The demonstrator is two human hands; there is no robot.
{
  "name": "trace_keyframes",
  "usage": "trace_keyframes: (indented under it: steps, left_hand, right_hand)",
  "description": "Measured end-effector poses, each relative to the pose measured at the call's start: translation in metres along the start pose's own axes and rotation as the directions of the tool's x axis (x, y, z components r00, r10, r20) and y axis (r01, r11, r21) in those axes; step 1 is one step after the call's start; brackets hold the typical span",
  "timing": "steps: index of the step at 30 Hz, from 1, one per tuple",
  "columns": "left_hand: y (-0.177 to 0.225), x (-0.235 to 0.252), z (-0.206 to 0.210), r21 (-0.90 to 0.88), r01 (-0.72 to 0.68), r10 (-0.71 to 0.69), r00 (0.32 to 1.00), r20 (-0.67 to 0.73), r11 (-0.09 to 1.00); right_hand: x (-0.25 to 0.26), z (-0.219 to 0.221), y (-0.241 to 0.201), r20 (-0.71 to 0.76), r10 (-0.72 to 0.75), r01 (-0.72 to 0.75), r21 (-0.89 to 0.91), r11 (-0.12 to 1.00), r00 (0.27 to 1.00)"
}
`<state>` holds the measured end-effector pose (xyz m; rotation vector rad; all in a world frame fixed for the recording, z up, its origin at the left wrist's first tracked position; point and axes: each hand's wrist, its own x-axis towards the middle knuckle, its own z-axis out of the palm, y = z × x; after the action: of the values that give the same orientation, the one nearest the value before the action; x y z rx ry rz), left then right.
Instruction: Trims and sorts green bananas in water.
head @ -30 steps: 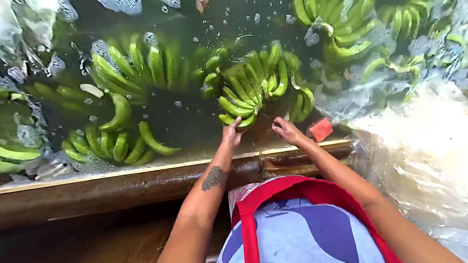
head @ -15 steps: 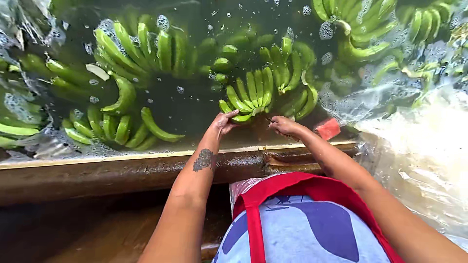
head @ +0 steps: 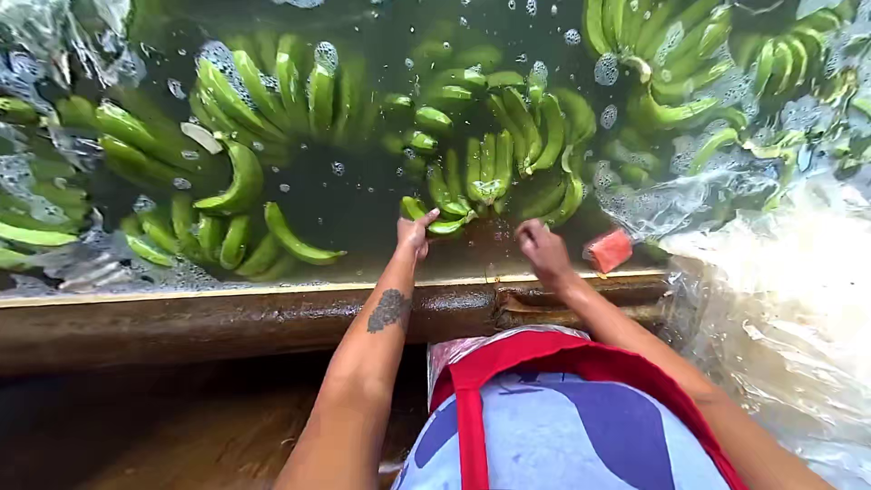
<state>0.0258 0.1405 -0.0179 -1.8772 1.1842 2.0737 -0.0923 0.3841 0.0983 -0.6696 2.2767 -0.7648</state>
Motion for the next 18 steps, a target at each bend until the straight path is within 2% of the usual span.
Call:
trace_keyframes:
  steps: [2, 4, 7, 9, 11, 15, 18]
  left_hand:
    - [-0.003, -0.02, -0.029, -0.019, 0.074, -0.072, 0.993, 0.088, 0.997]
    - [0.015, -0.042, -0.041, -0.028, 0.109, -0.103, 0.98, 0.169, 0.994]
    - [0.054, -0.067, -0.035, 0.065, -0.031, 0.017, 0.979, 0.201, 0.997]
    - [0.079, -0.067, -0.017, 0.133, -0.159, 0.123, 0.961, 0.249, 0.978]
    - [0.097, -0.056, 0.011, 0.092, -0.153, 0.117, 0.942, 0.314, 0.984]
    - [0.066, 0.006, 0.051, -0.046, 0.015, 0.004, 0.921, 0.39, 0.999]
    - [0.035, 0.047, 0.077, -0.117, 0.117, -0.062, 0.917, 0.393, 0.986]
  right_hand:
    - [-0.006, -0.016, 0.034, -0.148, 0.009, -0.018, -0.062, 0.998, 0.989]
    - [0.021, -0.023, 0.063, -0.216, -0.003, -0.025, -0.127, 0.992, 0.976]
    - [0.07, -0.013, 0.056, -0.206, -0.03, 0.001, -0.141, 0.99, 0.978]
    - [0.097, 0.002, 0.052, -0.171, -0.029, 0.007, -0.125, 0.992, 0.985]
    - [0.117, 0.015, 0.057, -0.204, -0.003, -0.021, -0.117, 0.993, 0.979]
    - [0.13, 0.042, 0.098, -0.383, 0.066, -0.125, -0.131, 0.984, 0.922]
    - [0.143, 0.05, 0.123, -0.502, 0.066, -0.15, -0.128, 0.98, 0.863]
